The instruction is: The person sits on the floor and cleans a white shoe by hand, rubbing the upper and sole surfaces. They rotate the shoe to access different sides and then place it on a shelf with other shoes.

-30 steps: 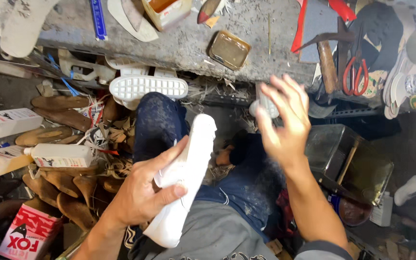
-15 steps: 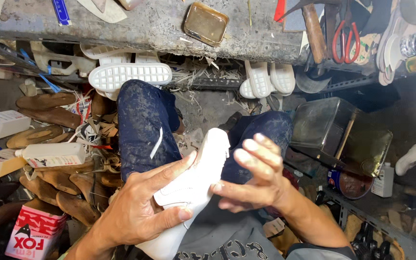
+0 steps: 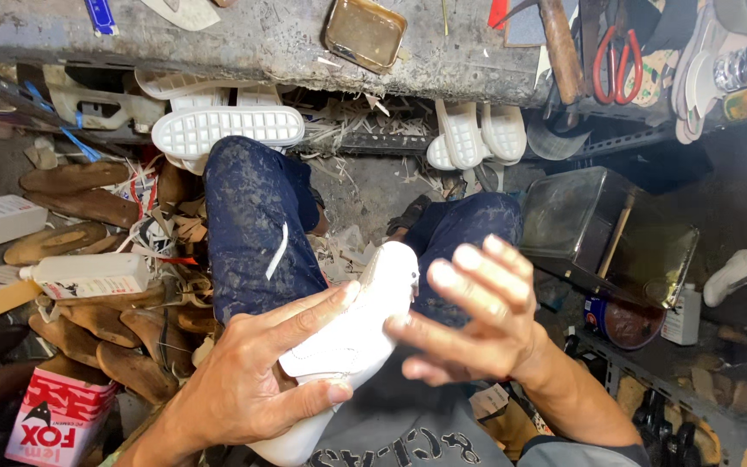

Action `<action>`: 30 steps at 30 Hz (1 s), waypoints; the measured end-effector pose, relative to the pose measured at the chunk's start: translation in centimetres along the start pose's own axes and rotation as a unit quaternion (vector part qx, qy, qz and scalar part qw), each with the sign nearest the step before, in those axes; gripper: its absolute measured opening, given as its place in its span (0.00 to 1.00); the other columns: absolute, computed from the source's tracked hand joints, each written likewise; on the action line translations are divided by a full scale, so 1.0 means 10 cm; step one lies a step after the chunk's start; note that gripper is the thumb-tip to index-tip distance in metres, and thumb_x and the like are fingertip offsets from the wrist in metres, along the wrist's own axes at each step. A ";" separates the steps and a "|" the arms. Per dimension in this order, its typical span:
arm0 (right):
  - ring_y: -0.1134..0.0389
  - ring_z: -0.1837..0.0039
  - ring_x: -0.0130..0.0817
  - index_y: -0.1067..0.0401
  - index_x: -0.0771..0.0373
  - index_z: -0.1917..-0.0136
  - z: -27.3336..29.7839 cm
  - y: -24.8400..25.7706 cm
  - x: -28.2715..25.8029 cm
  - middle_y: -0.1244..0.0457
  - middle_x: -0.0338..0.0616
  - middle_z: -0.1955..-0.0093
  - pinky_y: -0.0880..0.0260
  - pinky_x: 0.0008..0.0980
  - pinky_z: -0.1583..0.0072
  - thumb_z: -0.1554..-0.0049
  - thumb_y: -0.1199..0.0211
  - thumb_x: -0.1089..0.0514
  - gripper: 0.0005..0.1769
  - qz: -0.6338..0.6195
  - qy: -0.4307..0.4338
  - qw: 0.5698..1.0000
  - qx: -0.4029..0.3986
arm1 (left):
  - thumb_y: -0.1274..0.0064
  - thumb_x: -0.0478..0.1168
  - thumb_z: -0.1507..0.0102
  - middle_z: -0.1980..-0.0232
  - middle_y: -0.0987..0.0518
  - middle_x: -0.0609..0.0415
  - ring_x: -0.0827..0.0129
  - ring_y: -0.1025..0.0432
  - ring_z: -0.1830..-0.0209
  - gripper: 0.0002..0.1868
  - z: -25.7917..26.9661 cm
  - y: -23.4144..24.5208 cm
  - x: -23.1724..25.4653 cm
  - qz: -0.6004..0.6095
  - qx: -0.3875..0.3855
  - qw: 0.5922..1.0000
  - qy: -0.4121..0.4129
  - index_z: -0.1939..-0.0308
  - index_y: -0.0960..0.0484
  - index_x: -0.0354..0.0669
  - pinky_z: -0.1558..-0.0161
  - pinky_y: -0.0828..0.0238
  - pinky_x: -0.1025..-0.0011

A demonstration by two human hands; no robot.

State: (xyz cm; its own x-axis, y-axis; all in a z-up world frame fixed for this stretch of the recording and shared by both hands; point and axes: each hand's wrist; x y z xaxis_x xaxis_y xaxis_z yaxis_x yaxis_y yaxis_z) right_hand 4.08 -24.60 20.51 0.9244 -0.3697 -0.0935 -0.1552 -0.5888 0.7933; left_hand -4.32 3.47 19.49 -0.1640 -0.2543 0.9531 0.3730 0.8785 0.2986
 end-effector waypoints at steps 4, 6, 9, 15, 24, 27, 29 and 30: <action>0.43 0.29 0.45 0.23 0.39 0.38 -0.04 0.01 0.01 0.42 0.46 0.33 0.46 0.51 0.25 0.32 0.55 0.29 0.25 -0.009 0.000 1.000 -0.008 | 0.41 0.56 0.39 0.27 0.29 0.39 0.57 0.26 0.31 0.40 0.01 0.02 0.00 0.005 0.002 1.000 -0.002 0.28 0.33 0.40 0.34 0.31 0.69; 0.43 0.28 0.59 0.22 0.48 0.43 -0.10 0.01 0.01 0.42 0.63 0.32 0.40 0.61 0.26 0.35 0.60 0.31 0.31 -0.058 -0.127 0.990 -0.022 | 0.42 0.57 0.38 0.28 0.28 0.38 0.56 0.26 0.31 0.39 0.00 0.04 0.01 0.007 -0.001 1.000 -0.001 0.29 0.32 0.40 0.36 0.29 0.69; 0.40 0.30 0.52 0.22 0.48 0.42 -0.02 0.03 -0.05 0.39 0.55 0.34 0.42 0.57 0.27 0.35 0.60 0.30 0.32 -0.028 -0.099 0.994 -0.031 | 0.42 0.57 0.38 0.28 0.27 0.39 0.58 0.23 0.33 0.39 0.00 0.05 0.04 0.026 -0.002 1.000 0.008 0.29 0.31 0.42 0.40 0.27 0.71; 0.41 0.29 0.49 0.24 0.48 0.39 0.05 -0.06 0.01 0.41 0.52 0.32 0.40 0.54 0.26 0.37 0.50 0.26 0.31 -0.014 -0.062 0.998 -0.024 | 0.43 0.55 0.38 0.28 0.27 0.39 0.57 0.29 0.28 0.38 -0.02 0.08 0.02 0.061 -0.014 0.998 0.012 0.30 0.31 0.37 0.30 0.38 0.68; 0.38 0.32 0.37 0.22 0.37 0.38 0.00 -0.35 0.07 0.39 0.42 0.34 0.37 0.45 0.31 0.32 0.48 0.30 0.21 -0.030 0.096 0.995 0.026 | 0.43 0.56 0.40 0.35 0.19 0.53 0.81 0.27 0.63 0.39 -0.02 0.07 -0.16 0.086 0.035 0.990 0.103 0.29 0.31 0.41 0.65 0.29 0.81; 0.34 0.62 0.44 0.23 0.50 0.49 -0.39 -0.32 0.27 0.40 0.42 0.57 0.40 0.42 0.61 0.35 0.54 0.35 0.25 -0.082 0.085 0.993 0.001 | 0.47 0.63 0.42 0.49 0.15 0.64 0.81 0.31 0.71 0.43 -0.02 0.12 -0.27 0.096 0.035 0.981 0.165 0.27 0.31 0.46 0.70 0.34 0.81; 0.32 0.47 0.55 0.27 0.63 0.41 -0.42 -0.51 0.57 0.38 0.54 0.44 0.36 0.51 0.48 0.34 0.51 0.46 0.21 -0.032 0.001 0.999 0.007 | 0.47 0.61 0.41 0.38 0.21 0.58 0.77 0.30 0.54 0.43 -0.06 0.17 -0.27 0.152 0.052 0.973 0.167 0.26 0.34 0.44 0.57 0.32 0.79; 0.31 0.32 0.66 0.31 0.76 0.33 -0.43 -0.59 0.71 0.37 0.66 0.31 0.33 0.61 0.34 0.33 0.48 0.57 0.22 0.020 -0.086 0.996 0.013 | 0.48 0.59 0.41 0.26 0.27 0.51 0.73 0.28 0.37 0.43 -0.09 0.20 -0.26 0.206 0.067 0.962 0.168 0.25 0.36 0.42 0.44 0.31 0.78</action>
State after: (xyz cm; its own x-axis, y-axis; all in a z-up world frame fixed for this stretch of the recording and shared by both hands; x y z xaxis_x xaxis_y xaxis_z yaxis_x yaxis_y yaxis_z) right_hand 13.07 -20.70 17.78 0.8445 -0.5095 -0.1654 -0.2023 -0.5892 0.7822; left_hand -2.34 5.50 17.64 0.2855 0.0298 0.9579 0.2188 0.9711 -0.0954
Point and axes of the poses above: each hand's wrist, its own z-axis away from the middle knuckle, its own y-axis out of the back of the hand, x = y × z
